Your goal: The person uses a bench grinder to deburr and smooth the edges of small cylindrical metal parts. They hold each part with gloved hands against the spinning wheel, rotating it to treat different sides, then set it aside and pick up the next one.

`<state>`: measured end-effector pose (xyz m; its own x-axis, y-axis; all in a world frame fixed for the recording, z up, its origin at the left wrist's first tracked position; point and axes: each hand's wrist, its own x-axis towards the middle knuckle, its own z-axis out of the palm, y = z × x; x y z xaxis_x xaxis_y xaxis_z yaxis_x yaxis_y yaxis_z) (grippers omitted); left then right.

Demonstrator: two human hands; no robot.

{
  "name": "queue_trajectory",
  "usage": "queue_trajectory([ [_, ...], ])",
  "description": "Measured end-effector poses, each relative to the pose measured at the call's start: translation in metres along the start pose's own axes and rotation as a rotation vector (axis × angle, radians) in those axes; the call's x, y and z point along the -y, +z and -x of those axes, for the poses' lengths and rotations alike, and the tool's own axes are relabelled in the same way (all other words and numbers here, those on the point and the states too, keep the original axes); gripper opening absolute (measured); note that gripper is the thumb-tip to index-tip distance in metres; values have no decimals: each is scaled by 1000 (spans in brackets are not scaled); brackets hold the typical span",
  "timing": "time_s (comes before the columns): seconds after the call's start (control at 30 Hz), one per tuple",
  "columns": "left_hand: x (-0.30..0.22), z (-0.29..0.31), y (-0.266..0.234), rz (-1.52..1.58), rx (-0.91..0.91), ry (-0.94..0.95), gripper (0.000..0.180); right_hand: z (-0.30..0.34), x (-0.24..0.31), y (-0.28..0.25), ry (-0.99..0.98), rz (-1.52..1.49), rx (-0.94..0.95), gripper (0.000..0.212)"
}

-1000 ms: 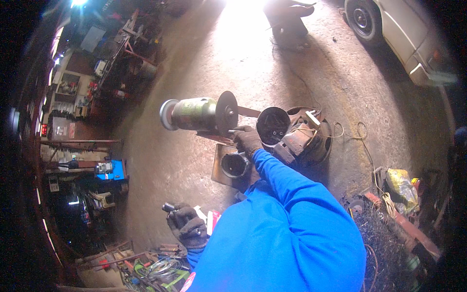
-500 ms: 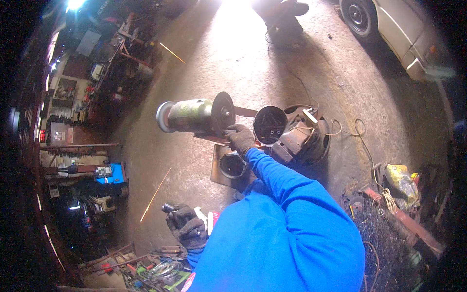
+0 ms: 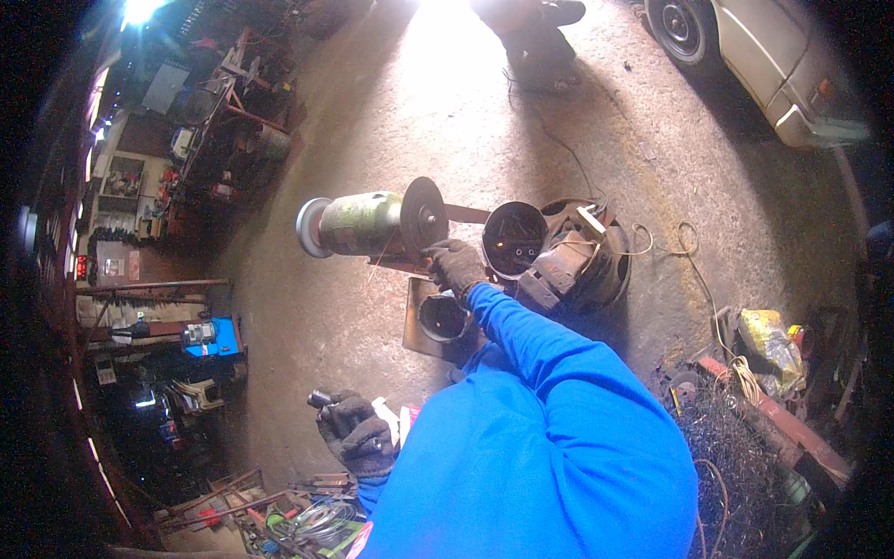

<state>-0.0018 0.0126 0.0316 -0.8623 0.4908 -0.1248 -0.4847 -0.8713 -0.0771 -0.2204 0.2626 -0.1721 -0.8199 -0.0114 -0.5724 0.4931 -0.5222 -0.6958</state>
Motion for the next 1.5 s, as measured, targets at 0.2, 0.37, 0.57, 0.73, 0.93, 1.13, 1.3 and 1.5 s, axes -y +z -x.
queue_trajectory([
  [0.2,1,-3,3,-14,-9,0,43,-1,-8,3,-80,35,-53,33],
  [0.37,3,-4,7,-35,-36,17,42,-6,-17,2,-111,38,-45,29],
  [0.57,6,-7,9,-67,-52,41,39,1,-11,3,-95,23,-38,32],
  [0.73,13,-12,18,-24,-79,61,38,5,-2,1,11,-33,0,37],
  [0.93,9,-8,11,15,-40,33,41,7,-1,-1,-11,-7,27,39],
  [1.13,8,-7,6,2,-23,40,42,-3,-16,2,-114,26,-43,32],
  [1.3,10,-7,9,15,-43,51,40,-5,-19,0,-138,98,-38,32],
  [1.5,16,-10,19,17,-102,57,36,-4,-16,-1,-111,69,-16,35],
])
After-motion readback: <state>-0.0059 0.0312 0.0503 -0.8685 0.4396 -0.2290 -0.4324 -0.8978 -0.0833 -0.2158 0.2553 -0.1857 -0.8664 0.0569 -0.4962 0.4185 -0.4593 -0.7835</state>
